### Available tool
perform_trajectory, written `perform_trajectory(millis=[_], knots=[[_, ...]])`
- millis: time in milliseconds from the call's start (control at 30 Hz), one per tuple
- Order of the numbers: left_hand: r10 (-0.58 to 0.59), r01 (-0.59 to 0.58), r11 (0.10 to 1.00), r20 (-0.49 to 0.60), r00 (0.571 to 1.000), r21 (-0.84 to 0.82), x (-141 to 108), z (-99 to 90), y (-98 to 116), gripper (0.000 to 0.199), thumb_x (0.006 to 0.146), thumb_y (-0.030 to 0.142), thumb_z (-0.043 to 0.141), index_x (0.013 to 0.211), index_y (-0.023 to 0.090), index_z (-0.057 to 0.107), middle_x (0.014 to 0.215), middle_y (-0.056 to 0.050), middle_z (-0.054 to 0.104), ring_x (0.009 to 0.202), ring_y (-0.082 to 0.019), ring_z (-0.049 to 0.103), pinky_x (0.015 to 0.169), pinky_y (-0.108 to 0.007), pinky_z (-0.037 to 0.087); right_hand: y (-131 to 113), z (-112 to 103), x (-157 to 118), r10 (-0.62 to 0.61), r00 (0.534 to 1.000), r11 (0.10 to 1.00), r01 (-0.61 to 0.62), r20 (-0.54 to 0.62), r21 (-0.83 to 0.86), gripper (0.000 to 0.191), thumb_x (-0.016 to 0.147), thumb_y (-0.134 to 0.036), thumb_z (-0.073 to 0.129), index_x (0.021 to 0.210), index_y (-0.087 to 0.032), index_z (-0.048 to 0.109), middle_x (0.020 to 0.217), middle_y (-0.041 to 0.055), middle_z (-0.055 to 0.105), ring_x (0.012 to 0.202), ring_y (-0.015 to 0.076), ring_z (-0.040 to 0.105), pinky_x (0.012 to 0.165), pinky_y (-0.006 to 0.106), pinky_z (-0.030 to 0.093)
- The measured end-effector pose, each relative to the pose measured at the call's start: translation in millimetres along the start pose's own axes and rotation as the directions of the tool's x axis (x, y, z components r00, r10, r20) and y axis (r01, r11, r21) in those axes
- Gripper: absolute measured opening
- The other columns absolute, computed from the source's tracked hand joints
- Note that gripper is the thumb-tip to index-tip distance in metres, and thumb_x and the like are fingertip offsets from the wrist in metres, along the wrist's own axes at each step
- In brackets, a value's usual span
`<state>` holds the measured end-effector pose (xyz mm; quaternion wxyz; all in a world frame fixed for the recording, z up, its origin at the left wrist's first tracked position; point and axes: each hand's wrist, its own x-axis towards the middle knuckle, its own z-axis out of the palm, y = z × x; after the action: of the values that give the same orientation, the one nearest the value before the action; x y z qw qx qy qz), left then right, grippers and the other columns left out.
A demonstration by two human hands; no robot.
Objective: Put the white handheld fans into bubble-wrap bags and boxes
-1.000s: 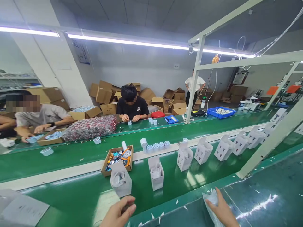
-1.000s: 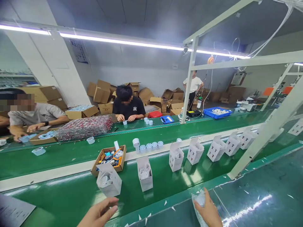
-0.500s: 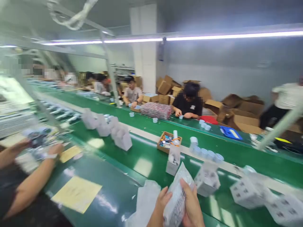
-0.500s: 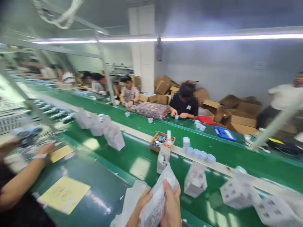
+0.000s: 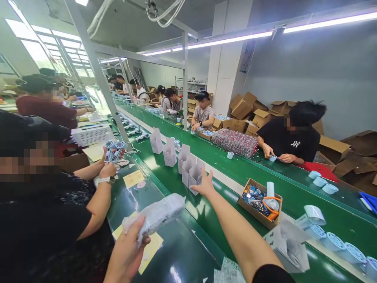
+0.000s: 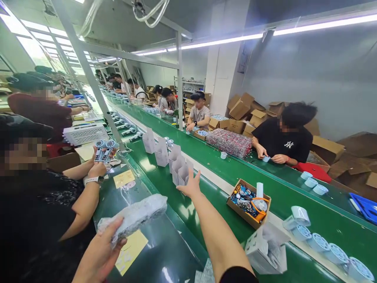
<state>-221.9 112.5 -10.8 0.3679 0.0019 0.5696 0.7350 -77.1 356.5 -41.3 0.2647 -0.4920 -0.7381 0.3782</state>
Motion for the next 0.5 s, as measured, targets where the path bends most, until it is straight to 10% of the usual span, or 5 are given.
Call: perform_trajectory(millis=[133, 300, 500], knots=[[-0.167, 0.167, 0.985, -0.001, 0.986, -0.046, 6.9, -2.1, -19.5, 0.037, 0.055, 0.022, 0.076, 0.089, 0.021, 0.064, 0.079, 0.003, 0.066, 0.057, -0.011, 0.058, 0.039, -0.016, 0.040, 7.1, 10.6, 28.9, -0.028, 0.999, 0.994, 0.026, -0.018, -0.104, 0.083, 0.062, -0.022, 0.076, 0.133, -0.021, 0.034, 0.141, 0.0170, 0.034, 0.135, 0.0317, 0.035, 0.110, 0.048, 0.029], [-0.135, 0.127, 0.991, 0.266, 0.954, 0.050, 4.3, 28.9, -22.2, 0.057, 0.049, 0.031, 0.085, 0.099, 0.019, 0.060, 0.091, -0.002, 0.068, 0.071, -0.016, 0.063, 0.051, -0.022, 0.049, 35.7, -36.5, -12.2, -0.055, 0.998, 0.993, 0.056, 0.009, -0.106, 0.068, 0.061, -0.017, 0.071, 0.122, -0.023, 0.041, 0.119, 0.0093, 0.056, 0.108, 0.0258, 0.055, 0.092, 0.040, 0.044], [0.022, -0.353, 0.888, 0.739, 0.673, 0.295, -1.3, 119.9, -42.4, 0.036, 0.070, 0.038, 0.066, 0.096, 0.017, 0.052, 0.078, -0.001, 0.062, 0.066, -0.016, 0.059, 0.063, -0.030, 0.051, 82.4, -103.6, -97.6, -0.157, 0.981, 0.987, 0.158, 0.112, -0.002, 0.061, 0.058, -0.015, 0.073, 0.112, -0.021, 0.046, 0.107, 0.0043, 0.060, 0.097, 0.0229, 0.058, 0.083, 0.035, 0.046]])
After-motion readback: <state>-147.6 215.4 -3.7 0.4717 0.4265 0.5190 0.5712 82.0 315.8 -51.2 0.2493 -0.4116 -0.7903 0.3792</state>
